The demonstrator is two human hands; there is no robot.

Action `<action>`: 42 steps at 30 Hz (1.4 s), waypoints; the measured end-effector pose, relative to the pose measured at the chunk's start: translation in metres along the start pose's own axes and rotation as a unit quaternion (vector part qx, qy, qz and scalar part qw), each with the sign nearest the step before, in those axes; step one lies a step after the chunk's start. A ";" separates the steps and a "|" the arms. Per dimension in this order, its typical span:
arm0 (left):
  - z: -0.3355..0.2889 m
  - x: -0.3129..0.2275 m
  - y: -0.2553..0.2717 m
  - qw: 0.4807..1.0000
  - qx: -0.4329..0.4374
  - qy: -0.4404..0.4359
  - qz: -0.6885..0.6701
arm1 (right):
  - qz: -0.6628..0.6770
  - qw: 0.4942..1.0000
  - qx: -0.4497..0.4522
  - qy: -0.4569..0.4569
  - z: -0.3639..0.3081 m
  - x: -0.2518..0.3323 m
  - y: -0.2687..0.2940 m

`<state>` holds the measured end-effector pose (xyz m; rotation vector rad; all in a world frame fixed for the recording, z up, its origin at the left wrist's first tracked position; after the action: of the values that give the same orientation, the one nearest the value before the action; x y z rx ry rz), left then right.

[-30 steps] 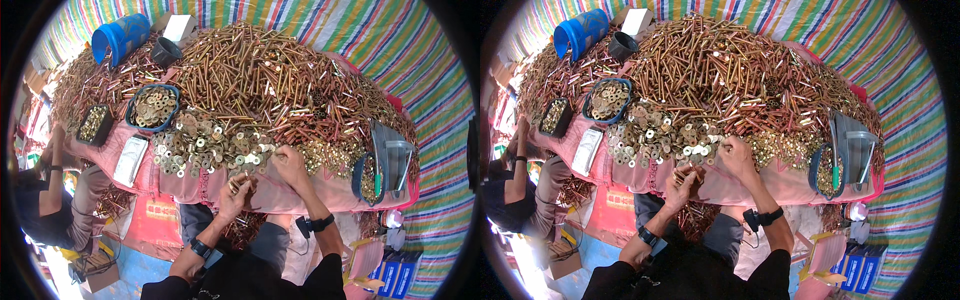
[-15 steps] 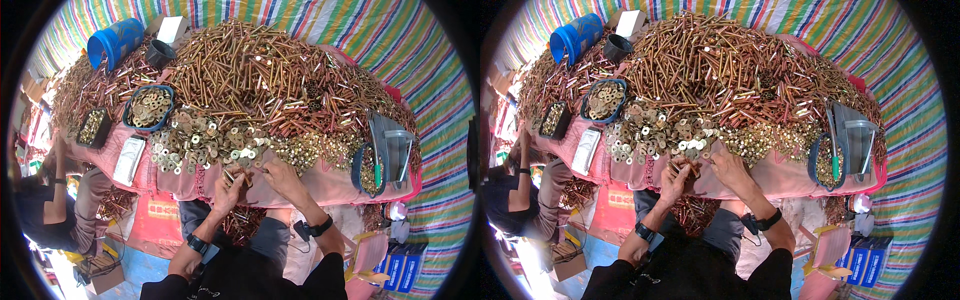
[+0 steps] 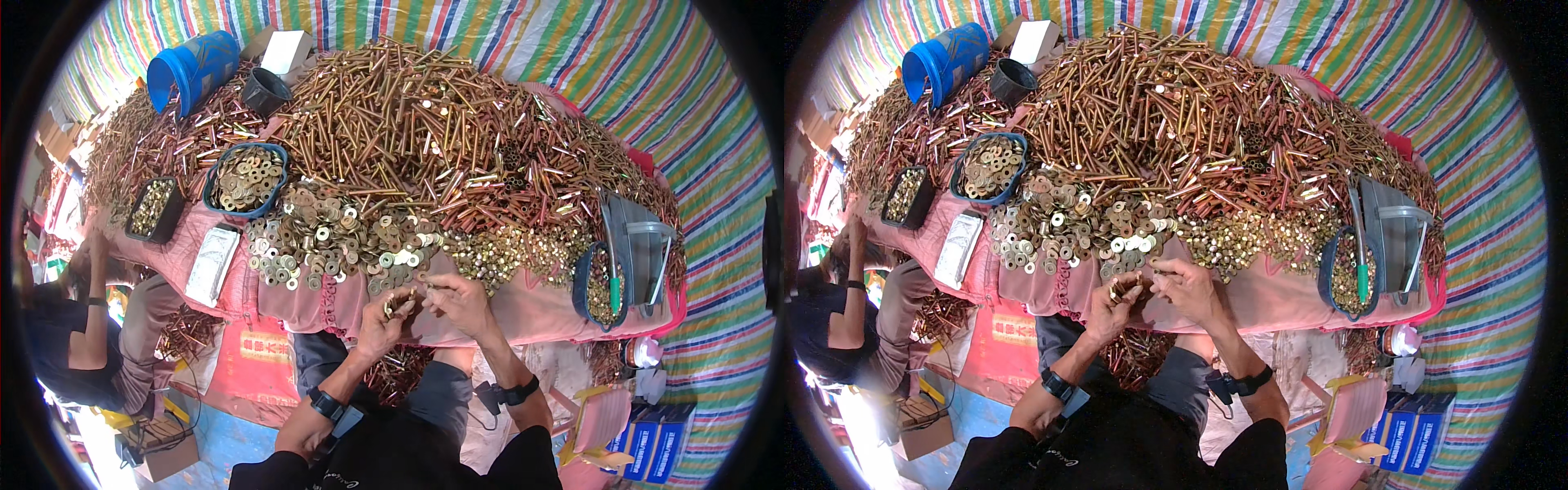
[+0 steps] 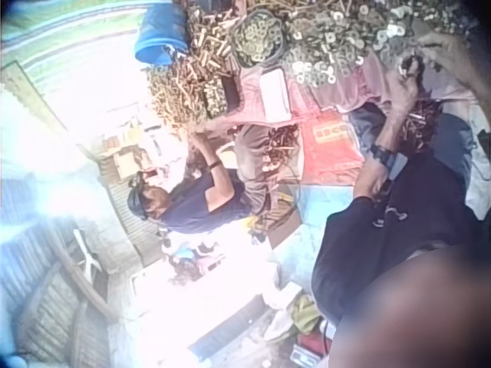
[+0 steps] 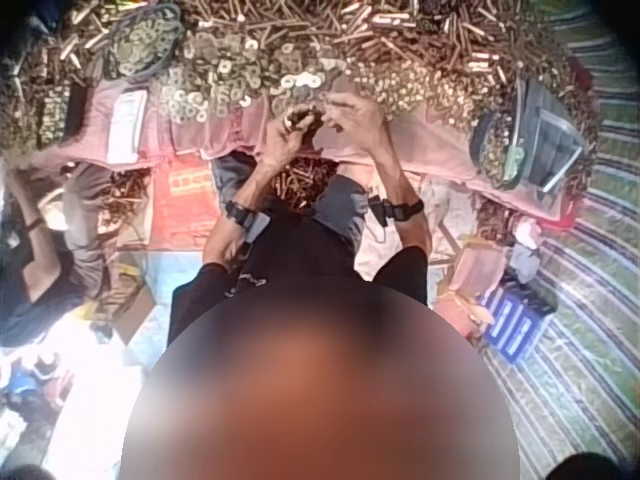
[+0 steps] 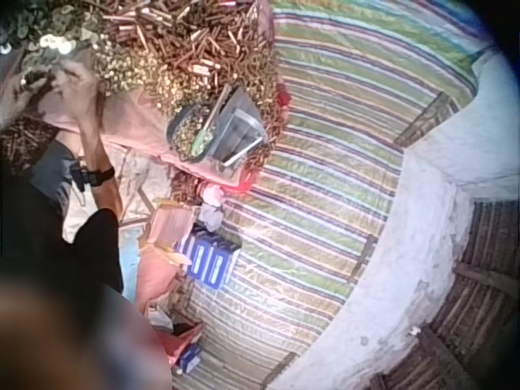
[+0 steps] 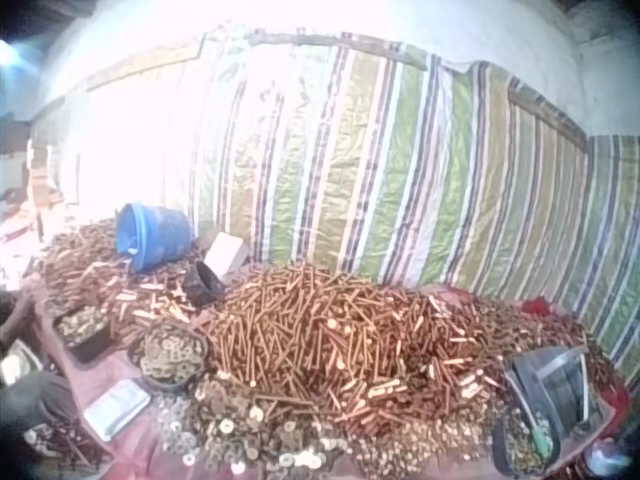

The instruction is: The person picks up metal tubes and washers from a large pile on a table and places them into smaller containers.

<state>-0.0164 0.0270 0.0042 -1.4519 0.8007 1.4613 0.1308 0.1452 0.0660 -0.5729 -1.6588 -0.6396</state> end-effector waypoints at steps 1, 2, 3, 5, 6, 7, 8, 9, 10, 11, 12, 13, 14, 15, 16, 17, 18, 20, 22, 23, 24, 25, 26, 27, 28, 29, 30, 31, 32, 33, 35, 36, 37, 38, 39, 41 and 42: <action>0.001 0.000 0.000 1.000 0.005 -0.008 0.000 | -0.015 1.000 0.001 0.028 -0.001 0.003 -0.003; 0.001 0.000 0.001 1.000 0.010 -0.015 0.000 | -0.036 0.998 0.001 0.049 -0.001 0.005 -0.005; 0.001 0.000 0.001 1.000 0.016 -0.022 -0.004 | -0.056 0.995 0.005 0.080 -0.001 0.009 -0.007; 0.000 0.001 0.002 1.000 0.010 -0.010 0.001 | -0.120 0.988 0.008 0.096 -0.001 0.012 -0.010; 0.000 0.001 0.002 1.000 0.010 -0.011 -0.002 | -0.147 0.982 0.010 0.117 -0.001 0.014 -0.012; 0.000 0.001 0.003 1.000 0.007 -0.013 0.006 | -0.140 0.983 0.003 0.122 0.000 0.014 -0.013; -0.001 0.000 0.003 1.000 0.009 -0.022 0.011 | -0.130 0.982 -0.006 0.135 0.000 0.015 -0.014; 0.000 0.000 0.003 0.999 0.010 -0.031 0.016 | -0.119 0.982 -0.015 0.148 0.000 0.014 -0.016; 0.000 0.000 0.003 0.999 0.004 -0.032 0.016 | -0.100 0.984 -0.027 0.144 0.001 0.012 -0.017; 0.001 0.000 0.003 0.999 -0.001 -0.033 0.015 | -0.080 0.986 -0.038 0.139 0.000 0.010 -0.019; 0.002 0.000 0.002 0.999 -0.002 -0.034 0.014 | -0.050 0.989 -0.047 0.132 0.000 0.008 -0.021; 0.002 0.000 0.002 1.000 -0.003 -0.026 0.014 | -0.013 0.992 -0.062 0.107 0.000 0.005 -0.022; 0.001 0.000 0.002 1.000 0.001 -0.017 0.014 | 0.033 0.994 -0.074 0.078 0.000 0.002 -0.023; 0.002 0.001 0.002 1.000 0.006 -0.009 0.013 | 0.079 0.992 -0.093 0.029 -0.001 -0.001 -0.023; 0.002 0.001 0.001 1.000 0.003 -0.004 0.011 | 0.089 0.991 -0.082 0.060 -0.001 0.001 -0.024; 0.000 0.001 0.001 1.000 0.001 0.001 0.008 | 0.098 0.990 -0.076 0.069 -0.002 0.003 -0.025; 0.000 0.001 0.001 1.000 -0.001 -0.004 -0.001 | 0.117 0.988 -0.074 0.069 -0.003 0.006 -0.026; 0.000 0.002 0.001 1.000 0.000 -0.009 0.007 | -0.006 0.992 -0.079 0.094 -0.006 0.014 -0.026; 0.000 0.003 0.003 0.999 0.004 -0.025 0.019 | -0.106 0.980 -0.076 0.151 -0.004 0.023 -0.027; 0.000 0.003 0.004 0.999 0.009 -0.035 0.031 | -0.150 0.966 -0.071 0.200 -0.004 0.028 -0.026; 0.000 0.003 0.005 0.998 0.014 -0.051 0.041 | -0.194 0.946 -0.067 0.249 -0.004 0.032 -0.027; 0.000 0.004 0.005 0.998 0.015 -0.038 0.044 | -0.193 0.945 -0.061 0.257 -0.003 0.033 -0.026; -0.001 0.004 0.005 0.998 0.015 -0.031 0.047 | -0.193 0.943 -0.053 0.265 -0.003 0.033 -0.027; -0.001 0.004 0.005 0.998 0.014 -0.024 0.050 | -0.188 0.939 -0.056 0.281 -0.003 0.034 -0.027; -0.001 0.003 0.006 0.998 0.011 -0.032 0.061 | -0.128 0.961 -0.045 0.241 -0.001 0.030 -0.026; -0.001 0.001 0.006 0.997 0.009 -0.039 0.070 | -0.064 0.975 -0.046 0.206 -0.001 0.027 -0.026; -0.001 -0.001 0.005 0.996 0.006 -0.052 0.078 | 0.000 0.985 -0.047 0.169 0.000 0.023 -0.026; -0.001 -0.001 0.004 0.997 0.008 -0.043 0.071 | 0.017 0.987 -0.048 0.151 0.000 0.022 -0.026; 0.000 -0.002 0.004 0.997 0.009 -0.041 0.063 | 0.035 0.989 -0.049 0.134 0.000 0.020 -0.026; 0.000 -0.003 0.004 0.998 0.009 -0.040 0.055 | 0.058 0.989 -0.047 0.125 0.000 0.019 -0.025; 0.000 -0.004 0.004 0.997 0.010 -0.052 0.062 | -0.020 0.982 -0.035 0.184 0.000 0.022 -0.024; 0.000 -0.004 0.004 0.996 0.009 -0.061 0.063 | -0.057 0.974 -0.028 0.217 0.001 0.024 -0.024; 0.000 -0.003 0.004 0.998 0.012 -0.042 0.049 | -0.088 0.968 -0.027 0.235 0.001 0.025 -0.023; 0.000 -0.001 0.003 0.999 0.011 -0.026 0.033 | -0.117 0.960 -0.024 0.252 0.001 0.026 -0.022; -0.001 0.000 0.003 1.000 0.008 -0.010 0.017 | -0.146 0.952 -0.022 0.269 0.001 0.027 -0.022; -0.001 0.001 0.002 1.000 0.008 0.003 -0.009 | -0.078 0.969 -0.019 0.234 0.002 0.026 -0.021; -0.001 0.002 0.002 0.999 0.012 0.019 -0.025 | -0.045 0.974 -0.015 0.221 0.003 0.026 -0.021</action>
<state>-0.0172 0.0254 0.0016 -1.4762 0.7974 1.3860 0.1104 0.1325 0.0888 -0.3454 -1.2626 -0.7963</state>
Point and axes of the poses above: each hand's wrist, its own z-axis towards the middle knuckle, its own y-axis out of the back of the hand, x = y × z, the point moved 3 cm from there along z, towards the middle knuckle
